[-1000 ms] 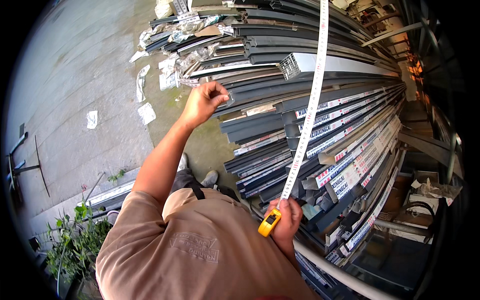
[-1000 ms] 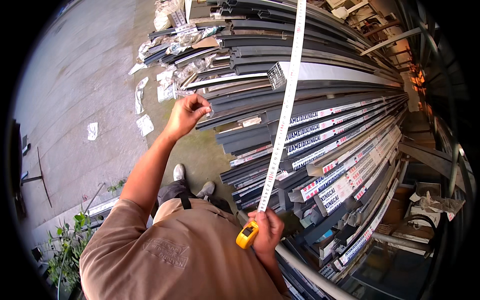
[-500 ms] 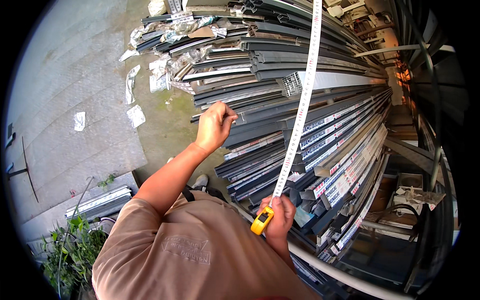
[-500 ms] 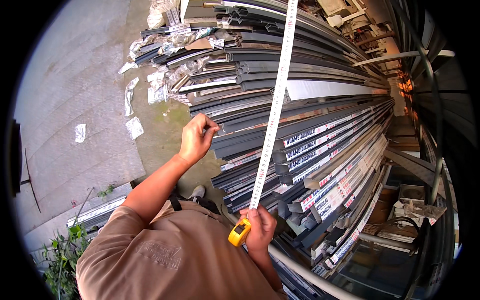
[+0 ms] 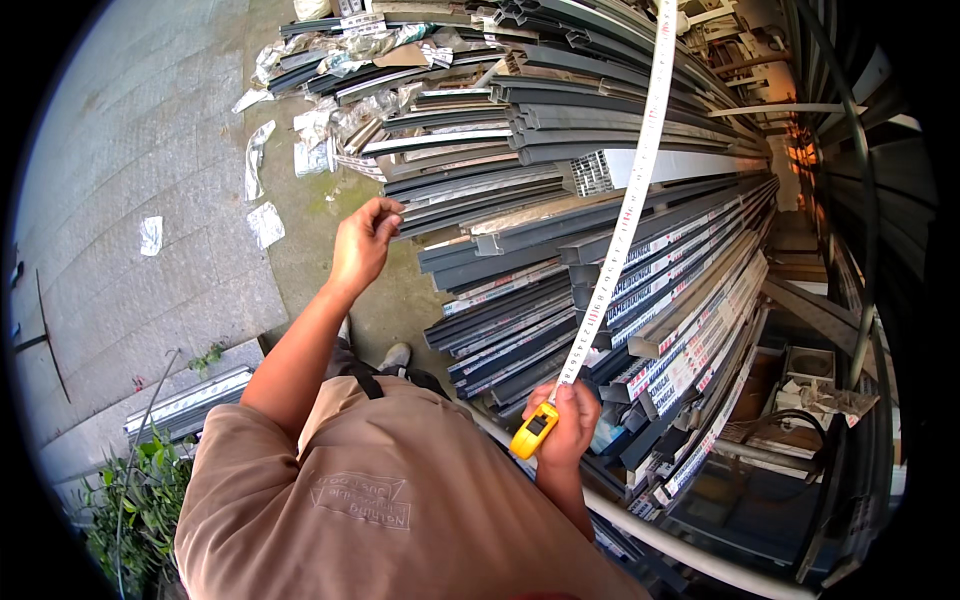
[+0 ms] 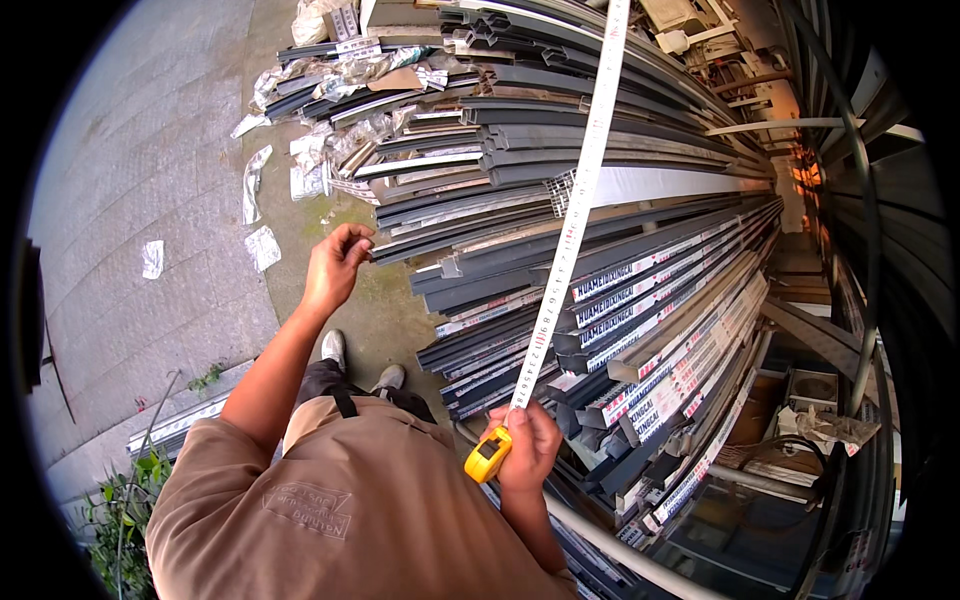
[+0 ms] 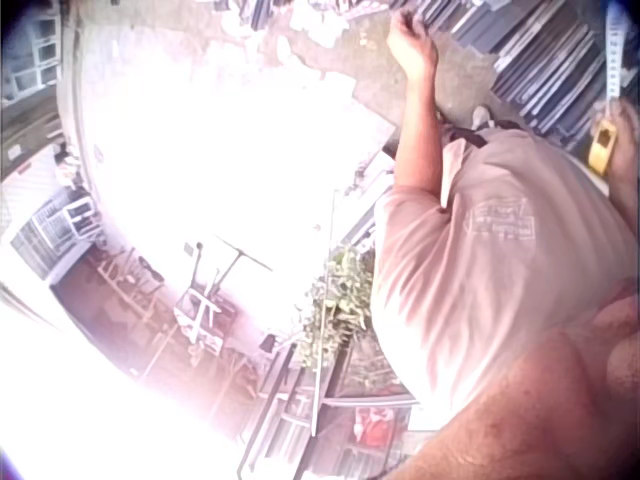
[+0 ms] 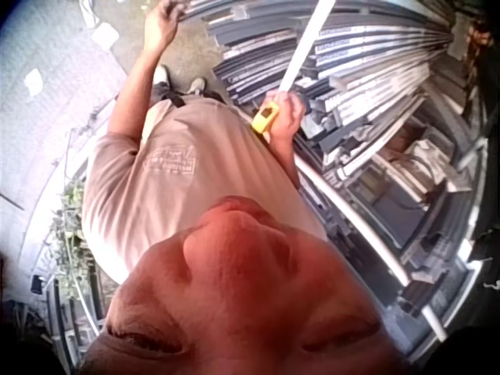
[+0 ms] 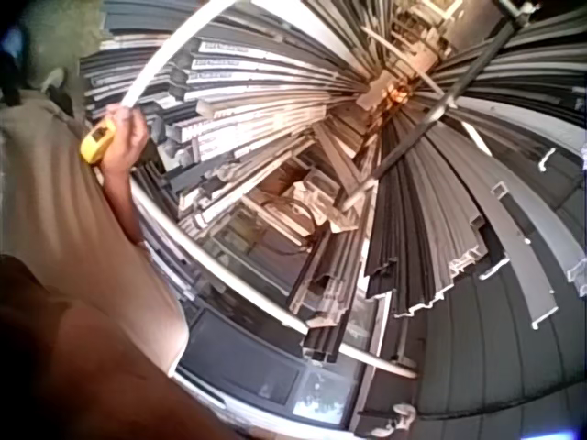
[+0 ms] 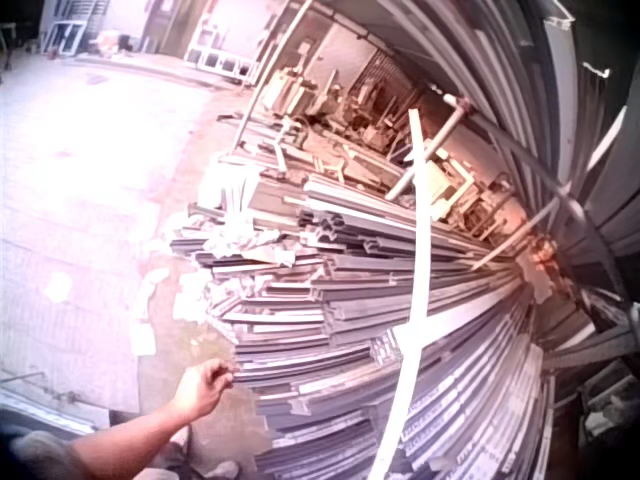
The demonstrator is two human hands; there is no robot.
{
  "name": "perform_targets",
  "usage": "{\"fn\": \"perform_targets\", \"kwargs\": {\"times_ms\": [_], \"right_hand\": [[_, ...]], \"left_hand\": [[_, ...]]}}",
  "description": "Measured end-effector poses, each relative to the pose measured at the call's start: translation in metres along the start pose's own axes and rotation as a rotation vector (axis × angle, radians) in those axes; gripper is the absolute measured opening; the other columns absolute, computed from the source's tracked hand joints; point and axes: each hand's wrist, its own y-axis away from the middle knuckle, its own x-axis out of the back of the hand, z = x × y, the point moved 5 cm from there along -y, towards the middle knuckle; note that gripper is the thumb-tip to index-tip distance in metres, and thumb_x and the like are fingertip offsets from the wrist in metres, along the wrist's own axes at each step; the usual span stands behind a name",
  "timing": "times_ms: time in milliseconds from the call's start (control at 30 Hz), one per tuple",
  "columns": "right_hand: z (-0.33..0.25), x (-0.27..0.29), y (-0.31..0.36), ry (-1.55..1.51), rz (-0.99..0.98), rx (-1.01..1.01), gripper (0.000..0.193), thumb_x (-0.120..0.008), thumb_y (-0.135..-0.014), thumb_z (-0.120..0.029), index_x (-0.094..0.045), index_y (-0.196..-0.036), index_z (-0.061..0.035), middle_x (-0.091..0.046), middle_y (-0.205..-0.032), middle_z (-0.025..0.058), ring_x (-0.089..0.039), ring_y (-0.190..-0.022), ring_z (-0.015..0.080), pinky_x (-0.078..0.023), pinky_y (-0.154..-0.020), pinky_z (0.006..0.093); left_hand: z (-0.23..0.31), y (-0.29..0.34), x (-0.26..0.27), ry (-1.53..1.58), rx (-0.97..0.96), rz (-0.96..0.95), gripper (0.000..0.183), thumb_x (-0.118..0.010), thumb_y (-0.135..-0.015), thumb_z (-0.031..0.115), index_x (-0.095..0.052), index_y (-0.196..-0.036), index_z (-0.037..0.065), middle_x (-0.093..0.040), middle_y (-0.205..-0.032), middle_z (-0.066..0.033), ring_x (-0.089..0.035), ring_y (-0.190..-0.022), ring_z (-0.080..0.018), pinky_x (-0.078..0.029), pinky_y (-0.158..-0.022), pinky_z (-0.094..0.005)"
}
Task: The person measures metal profiles in a storage rack using a tape measure, carries a profile to a workbench, and marks it at a miter saw station using the tape measure and a utility knife.
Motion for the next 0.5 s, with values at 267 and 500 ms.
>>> {"fn": "perform_targets", "kwargs": {"times_ms": [267, 500], "right_hand": [[-0.002, -0.021, -0.006, -0.201, -0.2, 0.029, 0.039, -0.056, -0.111, -0.034, -0.063, -0.102, 0.0036, -0.062, -0.081, 0.0122, -0.06, -0.061, 0.0213, -0.049, -0.057, 0.0337], [0.011, -0.021, 0.004, -0.29, -0.278, -0.018, 0.053, -0.05, -0.114, -0.048, -0.061, -0.1, 0.0022, -0.06, -0.078, 0.0112, -0.058, -0.06, 0.0204, -0.048, -0.058, 0.035]], "left_hand": [[0.07, -0.003, 0.003, -0.431, -0.396, 0.101, 0.027, -0.069, -0.103, 0.02, -0.074, -0.124, 0.005, -0.076, -0.117, -0.0207, -0.072, -0.108, -0.04, -0.057, -0.094, -0.0473], [0.147, 0.007, -0.046, -0.284, -0.453, -0.261, 0.05, -0.074, -0.1, 0.041, -0.072, -0.13, 0.0, -0.074, -0.124, -0.0207, -0.07, -0.115, -0.0407, -0.055, -0.101, -0.0478]]}}
